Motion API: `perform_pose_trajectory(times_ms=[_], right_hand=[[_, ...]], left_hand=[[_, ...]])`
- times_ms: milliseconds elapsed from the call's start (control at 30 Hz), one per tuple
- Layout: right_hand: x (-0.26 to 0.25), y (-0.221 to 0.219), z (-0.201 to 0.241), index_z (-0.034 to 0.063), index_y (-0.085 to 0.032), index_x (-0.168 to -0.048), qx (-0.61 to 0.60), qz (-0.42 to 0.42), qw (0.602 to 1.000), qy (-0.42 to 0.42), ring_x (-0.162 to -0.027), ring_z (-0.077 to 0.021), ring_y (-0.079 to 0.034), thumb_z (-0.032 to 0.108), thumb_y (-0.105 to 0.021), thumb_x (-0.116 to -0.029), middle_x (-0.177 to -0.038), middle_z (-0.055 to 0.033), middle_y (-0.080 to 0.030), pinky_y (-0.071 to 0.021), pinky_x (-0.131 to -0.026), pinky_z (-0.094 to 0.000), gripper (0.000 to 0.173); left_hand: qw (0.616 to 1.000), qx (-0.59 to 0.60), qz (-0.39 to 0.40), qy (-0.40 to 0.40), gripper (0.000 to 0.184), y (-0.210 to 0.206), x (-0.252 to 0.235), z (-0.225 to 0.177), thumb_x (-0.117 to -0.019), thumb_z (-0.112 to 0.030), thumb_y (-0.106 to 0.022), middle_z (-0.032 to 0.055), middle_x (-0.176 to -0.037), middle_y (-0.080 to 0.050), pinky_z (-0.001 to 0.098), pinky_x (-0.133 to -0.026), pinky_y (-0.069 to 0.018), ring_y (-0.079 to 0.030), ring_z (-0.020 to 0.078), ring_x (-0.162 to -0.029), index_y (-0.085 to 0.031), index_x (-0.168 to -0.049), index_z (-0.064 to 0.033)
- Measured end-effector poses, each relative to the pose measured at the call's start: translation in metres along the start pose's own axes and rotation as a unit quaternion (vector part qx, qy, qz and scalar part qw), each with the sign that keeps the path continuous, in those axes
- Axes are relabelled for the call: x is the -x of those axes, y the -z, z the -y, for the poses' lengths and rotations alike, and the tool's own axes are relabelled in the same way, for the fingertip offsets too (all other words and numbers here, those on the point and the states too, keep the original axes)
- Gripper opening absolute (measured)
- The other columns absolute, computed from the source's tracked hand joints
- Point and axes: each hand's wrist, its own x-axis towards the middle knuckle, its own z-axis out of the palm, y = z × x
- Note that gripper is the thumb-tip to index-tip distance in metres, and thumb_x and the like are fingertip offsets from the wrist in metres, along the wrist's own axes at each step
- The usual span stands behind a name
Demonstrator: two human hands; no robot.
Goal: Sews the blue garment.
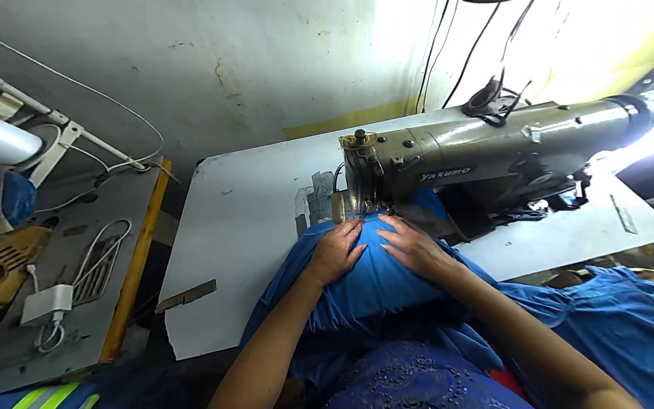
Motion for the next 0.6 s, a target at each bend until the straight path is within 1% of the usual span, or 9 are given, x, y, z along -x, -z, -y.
perform_pose_trajectory(times_ms=[67,133,200,233,267,333,367,467,600], right_hand=[[0.022,0.017,-0.007,0.006,-0.074,-0.123,0.016,-0.077,0.996,-0.044,-0.128,-0.032,-0.062,0.023,-0.056,-0.1027,-0.14,-0.0175,-0.063,-0.0518,-0.106,-0.0483,0.032],[0.049,0.037,-0.026,0.0052,-0.076,-0.119,0.079,-0.178,0.976,-0.092,-0.122,-0.0361,-0.065,0.02,-0.058,-0.1013,-0.135,-0.0194,-0.065,-0.0534,-0.101,-0.0526,0.029],[0.073,0.061,-0.053,-0.0001,-0.075,-0.116,0.16,-0.271,0.941,-0.128,-0.123,-0.0443,-0.062,0.019,-0.061,-0.1002,-0.13,-0.0256,-0.066,-0.0486,-0.104,-0.0586,0.029],[0.084,0.073,-0.065,-0.0026,-0.073,-0.118,0.194,-0.293,0.924,-0.152,-0.126,-0.0483,-0.058,0.02,-0.061,-0.1002,-0.13,-0.0284,-0.065,-0.0449,-0.107,-0.0616,0.031],[0.092,0.085,-0.074,-0.0054,-0.069,-0.122,0.211,-0.295,0.913,-0.184,-0.13,-0.0516,-0.054,0.022,-0.06,-0.1008,-0.132,-0.0311,-0.062,-0.0409,-0.108,-0.0642,0.035],[0.102,0.105,-0.086,-0.0089,-0.062,-0.129,0.222,-0.274,0.907,-0.231,-0.136,-0.053,-0.048,0.024,-0.056,-0.103,-0.138,-0.0326,-0.058,-0.0362,-0.112,-0.0646,0.043],[0.104,0.111,-0.091,-0.0096,-0.062,-0.13,0.227,-0.268,0.907,-0.232,-0.136,-0.052,-0.048,0.024,-0.055,-0.1037,-0.138,-0.032,-0.058,-0.0363,-0.114,-0.0628,0.043],[0.109,0.116,-0.097,-0.0098,-0.064,-0.128,0.241,-0.264,0.909,-0.215,-0.134,-0.0498,-0.052,0.022,-0.053,-0.1045,-0.136,-0.0296,-0.061,-0.0387,-0.114,-0.0592,0.041],[0.11,0.114,-0.096,-0.009,-0.065,-0.129,0.247,-0.264,0.909,-0.208,-0.135,-0.0496,-0.052,0.019,-0.053,-0.1041,-0.137,-0.0282,-0.061,-0.0395,-0.114,-0.0581,0.039]], left_hand=[[1.0,0.006,0.001,0.011,0.047,-0.001,0.0,0.0,-0.105,-0.031,-0.05,0.0152,-0.145,-0.06,0.0431,-0.118,-0.0403,-0.054,0.0285,-0.139,-0.063,-0.136,0.001],[1.0,0.014,-0.006,0.02,0.047,-0.002,0.001,-0.002,-0.1046,-0.031,-0.051,0.0149,-0.145,-0.06,0.0435,-0.118,-0.0398,-0.054,0.029,-0.139,-0.064,-0.136,0.0008],[1.0,0.017,-0.012,0.017,0.046,-0.001,0.0,-0.002,-0.1042,-0.031,-0.052,0.0159,-0.144,-0.061,0.0439,-0.118,-0.0408,-0.054,0.03,-0.139,-0.065,-0.134,0.0019],[1.0,0.016,-0.014,0.015,0.046,-0.001,0.0,-0.002,-0.1041,-0.031,-0.052,0.0163,-0.144,-0.061,0.0437,-0.117,-0.0417,-0.055,0.0303,-0.138,-0.065,-0.134,0.0021],[1.0,0.016,-0.012,0.015,0.046,-0.001,0.0,-0.003,-0.1042,-0.031,-0.051,0.0164,-0.144,-0.061,0.0435,-0.116,-0.0419,-0.055,0.0302,-0.138,-0.065,-0.134,0.0021],[1.0,0.016,-0.012,0.014,0.046,0.0,0.0,-0.003,-0.1043,-0.03,-0.051,0.0161,-0.144,-0.061,0.0432,-0.116,-0.0419,-0.055,0.03,-0.138,-0.065,-0.134,0.002],[1.0,0.016,-0.011,0.015,0.046,0.0,-0.001,-0.003,-0.1044,-0.03,-0.051,0.0159,-0.144,-0.061,0.0429,-0.117,-0.0416,-0.055,0.0296,-0.138,-0.065,-0.134,0.0018],[1.0,0.008,-0.009,0.018,0.046,-0.002,-0.001,-0.003,-0.1047,-0.031,-0.05,0.0164,-0.144,-0.06,0.0427,-0.116,-0.0419,-0.055,0.0293,-0.138,-0.065,-0.134,0.0022],[1.0,0.007,-0.003,0.024,0.047,-0.001,-0.002,-0.003,-0.1053,-0.03,-0.048,0.0158,-0.146,-0.059,0.0422,-0.117,-0.0412,-0.054,0.0288,-0.139,-0.063,-0.136,0.002]])
